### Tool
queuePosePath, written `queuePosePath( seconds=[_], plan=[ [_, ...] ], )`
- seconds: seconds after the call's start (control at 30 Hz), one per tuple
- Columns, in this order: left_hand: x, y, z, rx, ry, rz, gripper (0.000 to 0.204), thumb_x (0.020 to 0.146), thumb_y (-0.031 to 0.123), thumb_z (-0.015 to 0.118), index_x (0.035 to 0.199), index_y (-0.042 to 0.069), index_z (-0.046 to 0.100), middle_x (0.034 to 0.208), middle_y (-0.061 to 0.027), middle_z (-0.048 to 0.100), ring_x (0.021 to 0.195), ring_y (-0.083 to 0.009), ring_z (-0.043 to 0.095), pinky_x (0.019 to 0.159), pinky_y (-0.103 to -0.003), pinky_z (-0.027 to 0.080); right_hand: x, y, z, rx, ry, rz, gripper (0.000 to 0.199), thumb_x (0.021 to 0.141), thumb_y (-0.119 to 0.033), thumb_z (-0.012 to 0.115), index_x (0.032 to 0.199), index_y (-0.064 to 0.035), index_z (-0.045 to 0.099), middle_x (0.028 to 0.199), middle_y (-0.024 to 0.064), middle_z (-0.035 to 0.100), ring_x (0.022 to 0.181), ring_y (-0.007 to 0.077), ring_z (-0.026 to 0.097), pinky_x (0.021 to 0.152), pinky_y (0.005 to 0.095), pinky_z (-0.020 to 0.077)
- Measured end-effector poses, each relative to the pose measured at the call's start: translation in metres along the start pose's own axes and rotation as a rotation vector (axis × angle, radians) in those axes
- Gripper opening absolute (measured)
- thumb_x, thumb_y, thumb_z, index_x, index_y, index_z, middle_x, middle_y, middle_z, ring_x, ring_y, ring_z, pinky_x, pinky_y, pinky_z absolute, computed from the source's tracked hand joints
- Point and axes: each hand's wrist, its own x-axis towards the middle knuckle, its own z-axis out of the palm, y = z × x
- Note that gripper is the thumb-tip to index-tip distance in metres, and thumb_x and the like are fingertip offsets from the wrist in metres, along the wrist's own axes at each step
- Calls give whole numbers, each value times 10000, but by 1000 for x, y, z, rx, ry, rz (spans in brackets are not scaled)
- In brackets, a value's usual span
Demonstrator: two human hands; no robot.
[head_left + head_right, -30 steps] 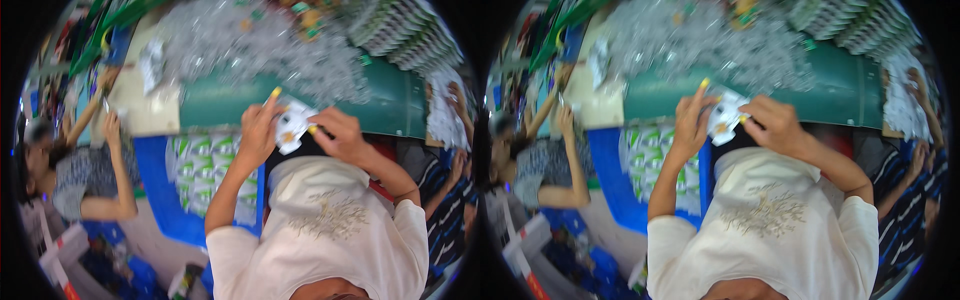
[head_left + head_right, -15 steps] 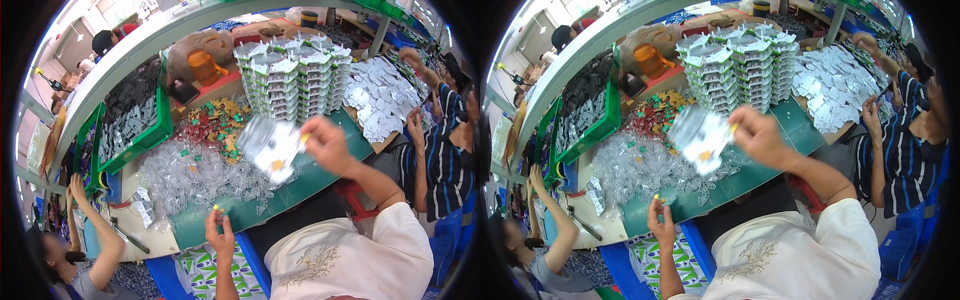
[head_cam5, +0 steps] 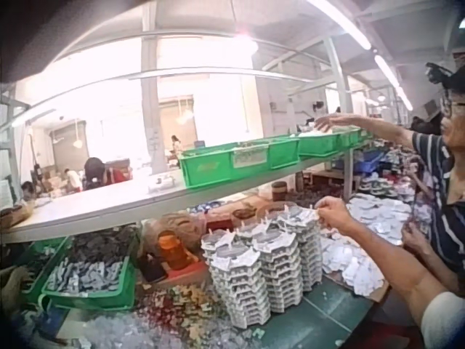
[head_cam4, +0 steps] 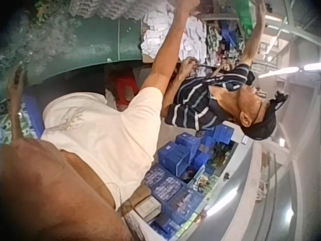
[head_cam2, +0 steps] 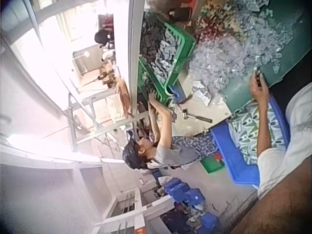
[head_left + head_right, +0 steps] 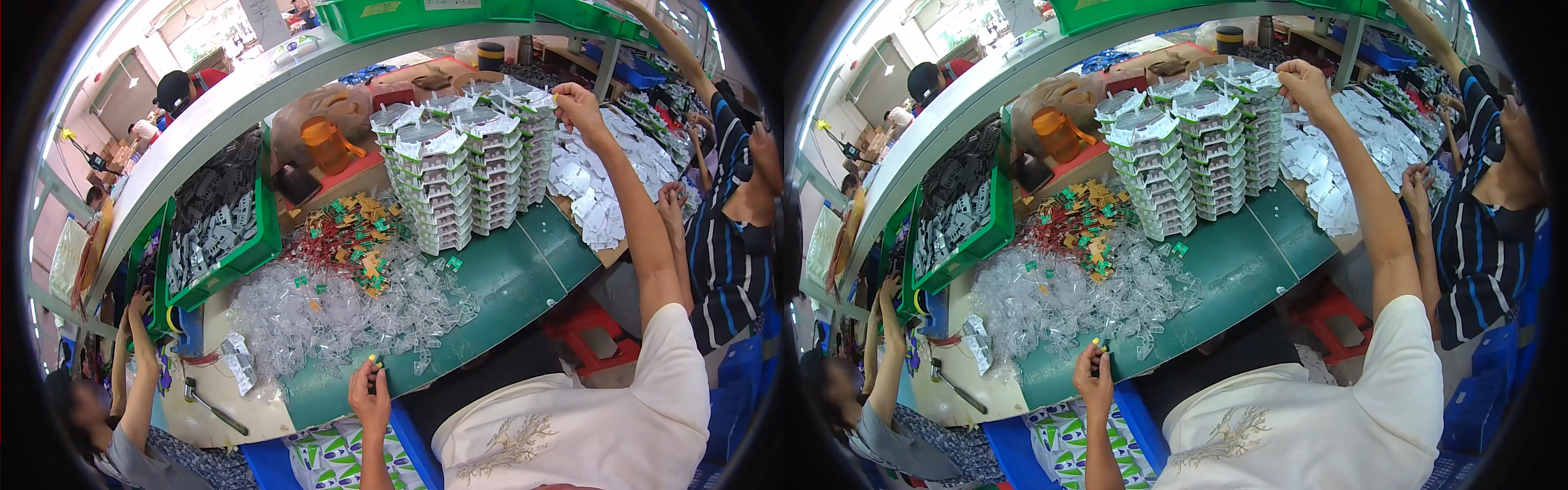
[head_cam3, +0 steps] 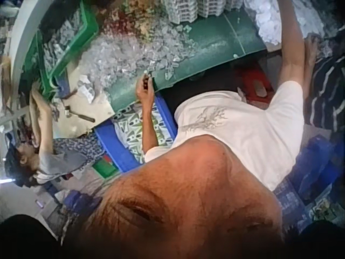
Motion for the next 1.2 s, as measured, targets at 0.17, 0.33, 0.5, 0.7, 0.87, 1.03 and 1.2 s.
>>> queuePosePath(
  seconds=[0.17, 0.33, 0.5, 0.7, 0.87, 1.03, 1.2],
  plan=[
    [-4, -1, 1, 30, 22, 9, 248, 845, -3, 662, 1092, 7, 643, 846, -74, 640, 707, -192, 588, 640, -317, 464, 7, 18, 6, 27, 4, -2, 251, 885, -157, 619, 1099, -26, 621, 714, 17, 605, 493, 51, 489, 402, 212, 390],
    [4, -1, 6, 65, 54, 65, 222, 839, -13, 664, 1060, 7, 656, 823, -95, 643, 714, -229, 606, 660, -336, 483, 29, 38, -4, -46, 130, -128, 300, 939, -262, 631, 1189, -96, 634, 722, -16, 589, 522, 46, 477, 447, 205, 413],
    [8, 0, 2, 63, 97, 85, 188, 820, 0, 682, 1007, 5, 665, 813, -96, 655, 705, -239, 619, 659, -337, 490, -25, 2, 29, 72, 123, -430, 284, 962, -175, 616, 1210, -40, 630, 729, -57, 531, 567, -10, 415, 469, 154, 300],
    [6, -1, 1, 32, 116, 90, 207, 802, 2, 697, 1007, 11, 667, 828, -98, 671, 703, -237, 634, 638, -337, 492, -210, -61, 164, -136, -631, -642, 188, 829, 5, 681, 1014, -26, 688, 900, 32, 675, 728, 60, 595, 624, 210, 474],
    [5, 0, 5, 20, 120, 100, 177, 802, 3, 697, 977, 9, 674, 834, -105, 676, 731, -264, 635, 659, -352, 494, -232, -44, 285, -85, -744, -648, 153, 811, -99, 687, 945, -27, 680, 816, 106, 640, 690, 252, 630, 625, 349, 495],
    [-1, -2, 3, 25, 202, 145, 121, 801, 12, 699, 921, 7, 682, 849, -106, 688, 740, -283, 638, 663, -359, 501, -215, -25, 363, -229, -564, -661, 190, 802, -190, 683, 925, -46, 687, 893, 132, 669, 817, 321, 664, 704, 426, 516],
    [2, -3, 6, 13, 223, 191, 148, 768, -14, 693, 911, 10, 662, 815, -105, 661, 714, -286, 614, 642, -365, 486, -195, -18, 370, -288, -679, -650, 187, 803, -192, 685, 852, -14, 713, 772, 159, 689, 713, 314, 670, 659, 424, 515]
  ],
)
